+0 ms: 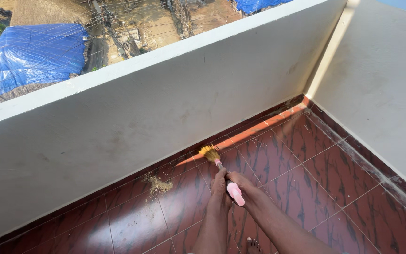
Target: The person sweeps debris along the edge of a tiled balcony using a broom.
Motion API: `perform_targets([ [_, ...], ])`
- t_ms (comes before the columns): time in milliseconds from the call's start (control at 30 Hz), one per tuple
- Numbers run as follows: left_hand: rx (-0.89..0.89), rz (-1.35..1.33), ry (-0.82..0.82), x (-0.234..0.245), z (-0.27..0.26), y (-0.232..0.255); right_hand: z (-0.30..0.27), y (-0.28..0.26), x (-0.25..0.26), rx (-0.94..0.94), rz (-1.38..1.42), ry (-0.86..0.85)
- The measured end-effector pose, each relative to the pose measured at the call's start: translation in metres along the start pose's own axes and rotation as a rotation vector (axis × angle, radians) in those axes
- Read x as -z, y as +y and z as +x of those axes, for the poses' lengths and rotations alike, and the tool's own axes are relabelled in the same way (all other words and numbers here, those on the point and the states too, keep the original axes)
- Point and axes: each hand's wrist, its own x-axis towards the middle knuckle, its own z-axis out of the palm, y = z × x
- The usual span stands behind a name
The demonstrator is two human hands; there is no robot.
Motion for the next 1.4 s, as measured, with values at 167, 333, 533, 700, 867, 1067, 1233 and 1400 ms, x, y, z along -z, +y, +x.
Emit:
perform_targets([
  [167,0.012,-0.062,-0.035,-0.009,0.002,0.003,0.001,-0.008,-0.004,0.038,-0.056,-0.013],
  [333,0.035,-0.125,-0.041,-0.012,0.011,-0.007,0.001,-0.014,0.004,0.006,-0.101,-0.041],
  [533,0.015,-0.216,0.041,0.006,0.012,-0.001,0.009,-0.01,-0.01,-0.093,-0.155,-0.108],
  [700,-0.087,-0.123,0.324,0.02,0.014,0.014,0.015,-0.008,-0.025,-0.174,-0.193,-0.173],
  [867,-0.106,-0.161,0.429,0.026,0.002,0.022,0.016,-0.004,-0.034,-0.246,-0.221,-0.3],
  [1067,-0.207,-0.245,0.42,0.048,-0.009,0.009,0.013,0.017,-0.042,-0.256,-0.319,-0.267],
  [1233,-0.254,-0.304,0.38,0.065,-0.025,0.002,0.005,0.033,-0.056,-0.276,-0.294,-0.265],
  [1400,-0.305,-0.323,0.345,0.067,-0.027,0.006,-0.003,0.034,-0.062,-0.255,-0.262,-0.275],
])
